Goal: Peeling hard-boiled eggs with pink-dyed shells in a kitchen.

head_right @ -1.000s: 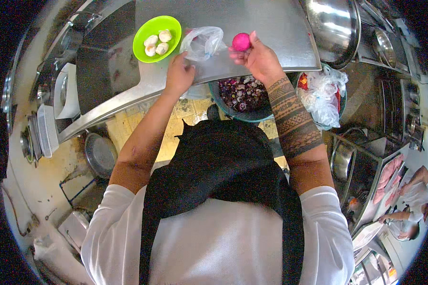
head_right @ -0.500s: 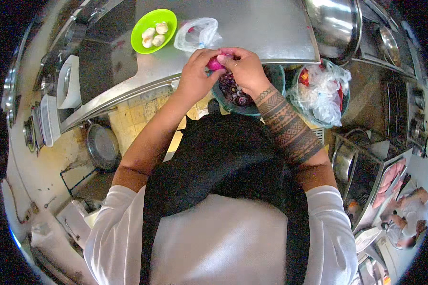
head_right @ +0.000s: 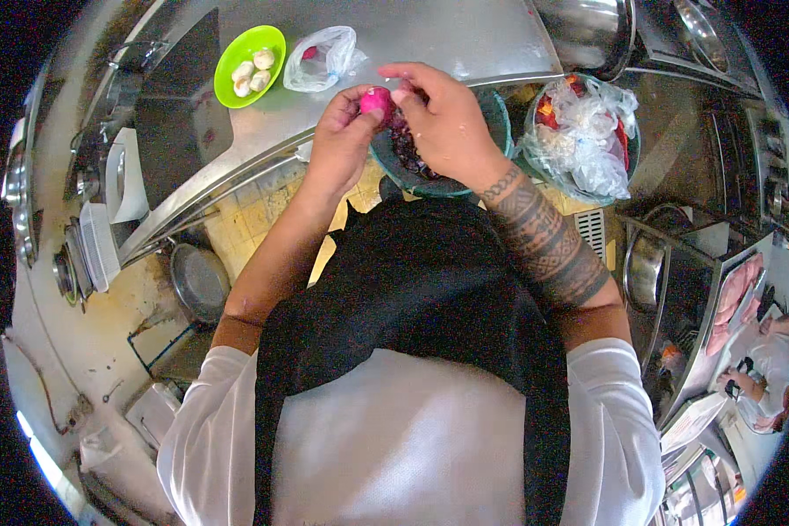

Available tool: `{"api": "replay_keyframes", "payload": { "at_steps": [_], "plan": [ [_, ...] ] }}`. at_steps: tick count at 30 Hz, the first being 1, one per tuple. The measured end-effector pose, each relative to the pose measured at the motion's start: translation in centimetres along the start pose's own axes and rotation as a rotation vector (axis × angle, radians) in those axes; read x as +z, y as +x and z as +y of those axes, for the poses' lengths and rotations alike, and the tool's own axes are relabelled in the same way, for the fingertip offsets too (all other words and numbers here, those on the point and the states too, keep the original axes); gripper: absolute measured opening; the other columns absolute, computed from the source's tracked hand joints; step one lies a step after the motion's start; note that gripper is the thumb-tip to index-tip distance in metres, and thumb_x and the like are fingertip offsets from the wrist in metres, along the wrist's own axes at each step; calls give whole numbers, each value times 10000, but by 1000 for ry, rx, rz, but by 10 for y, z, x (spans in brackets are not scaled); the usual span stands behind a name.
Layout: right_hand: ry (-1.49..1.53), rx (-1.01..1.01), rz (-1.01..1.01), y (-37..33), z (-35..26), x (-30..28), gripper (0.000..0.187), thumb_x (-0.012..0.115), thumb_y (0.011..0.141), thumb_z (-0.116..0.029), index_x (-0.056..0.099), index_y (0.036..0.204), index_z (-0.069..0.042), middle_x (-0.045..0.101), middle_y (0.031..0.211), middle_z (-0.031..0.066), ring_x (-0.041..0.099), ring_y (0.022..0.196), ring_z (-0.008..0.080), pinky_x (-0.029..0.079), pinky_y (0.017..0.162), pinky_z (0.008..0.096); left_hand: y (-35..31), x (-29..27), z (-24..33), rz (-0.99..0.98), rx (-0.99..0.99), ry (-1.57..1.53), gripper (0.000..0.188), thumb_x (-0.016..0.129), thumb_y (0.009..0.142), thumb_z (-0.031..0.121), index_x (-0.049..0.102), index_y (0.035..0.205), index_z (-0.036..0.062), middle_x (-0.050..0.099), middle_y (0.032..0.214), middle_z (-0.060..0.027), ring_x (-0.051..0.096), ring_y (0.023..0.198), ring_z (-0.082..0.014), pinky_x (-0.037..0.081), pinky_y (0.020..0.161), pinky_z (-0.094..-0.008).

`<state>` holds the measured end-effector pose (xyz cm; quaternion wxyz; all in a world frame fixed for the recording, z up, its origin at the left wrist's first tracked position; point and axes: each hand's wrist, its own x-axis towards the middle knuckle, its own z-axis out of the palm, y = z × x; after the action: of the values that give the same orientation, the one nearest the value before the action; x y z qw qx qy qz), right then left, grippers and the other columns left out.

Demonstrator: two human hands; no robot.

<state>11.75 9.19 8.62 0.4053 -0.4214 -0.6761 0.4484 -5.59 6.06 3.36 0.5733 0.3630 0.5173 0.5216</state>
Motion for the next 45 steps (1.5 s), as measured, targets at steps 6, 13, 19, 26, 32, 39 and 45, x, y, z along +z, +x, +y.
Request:
{"api": "replay_keyframes", "payload": {
  "at_steps": [6, 13, 19, 26, 32, 39, 45],
  "plan": [
    [-382, -275, -31, -21, 14, -29, 323, 693, 902, -118, 692, 1223, -83, 673, 1093, 151, 638, 1003, 386, 528, 905, 454, -20, 4, 14, -234, -73, -391, 406, 551, 952, 41, 500, 1352, -8, 578, 1313, -154, 593, 1209, -273, 508, 1034, -488],
    [-387, -369, -144, -26, 9, -24, 295, 759, 813, -148, 688, 1094, -96, 656, 1068, 101, 646, 1016, 333, 536, 882, 428, -33, 16, 17, -293, 50, 0, 364, 525, 978, 128, 497, 1316, -4, 582, 1201, -110, 587, 1060, -189, 514, 912, -337],
    [-329, -419, -141, -30, 8, -19, 219, 762, 801, -128, 647, 976, -63, 644, 1047, 105, 639, 974, 330, 534, 832, 417, -43, 29, 31, -162, 122, 255, 346, 494, 1081, 353, 536, 1182, 24, 593, 1001, -57, 566, 844, -114, 502, 710, -254],
    [-440, -409, -31, -32, 16, -11, 208, 755, 871, -150, 656, 1021, -46, 656, 1005, 131, 655, 886, 334, 533, 786, 392, -34, 26, 22, -3, 30, -188, 402, 412, 1089, 466, 505, 1155, 81, 606, 878, -59, 521, 616, -120, 385, 497, -247],
    [58, 75, -101, -35, -7, -3, 313, 721, 922, -206, 655, 1170, -26, 671, 972, 191, 663, 900, 388, 536, 803, 422, -30, 10, 26, -49, 214, 48, 187, 438, 1034, 198, 488, 1161, 70, 575, 904, -51, 510, 729, -108, 437, 637, -276],
    [-85, -229, -19, -29, -9, 10, 261, 586, 1012, -251, 633, 1119, -18, 663, 936, 204, 664, 861, 401, 526, 762, 441, -34, 22, 37, -120, 291, 167, 265, 456, 996, 215, 482, 1211, 61, 584, 902, -51, 508, 810, -100, 440, 711, -281],
    [13, 8, 78, -28, -2, 25, 149, 543, 993, -105, 647, 1053, -17, 660, 946, 206, 654, 884, 408, 521, 783, 450, -24, 12, 26, -123, -20, -358, 252, 443, 1021, 306, 509, 1087, 73, 609, 831, -61, 535, 644, -116, 407, 518, -285]
  ]
}}
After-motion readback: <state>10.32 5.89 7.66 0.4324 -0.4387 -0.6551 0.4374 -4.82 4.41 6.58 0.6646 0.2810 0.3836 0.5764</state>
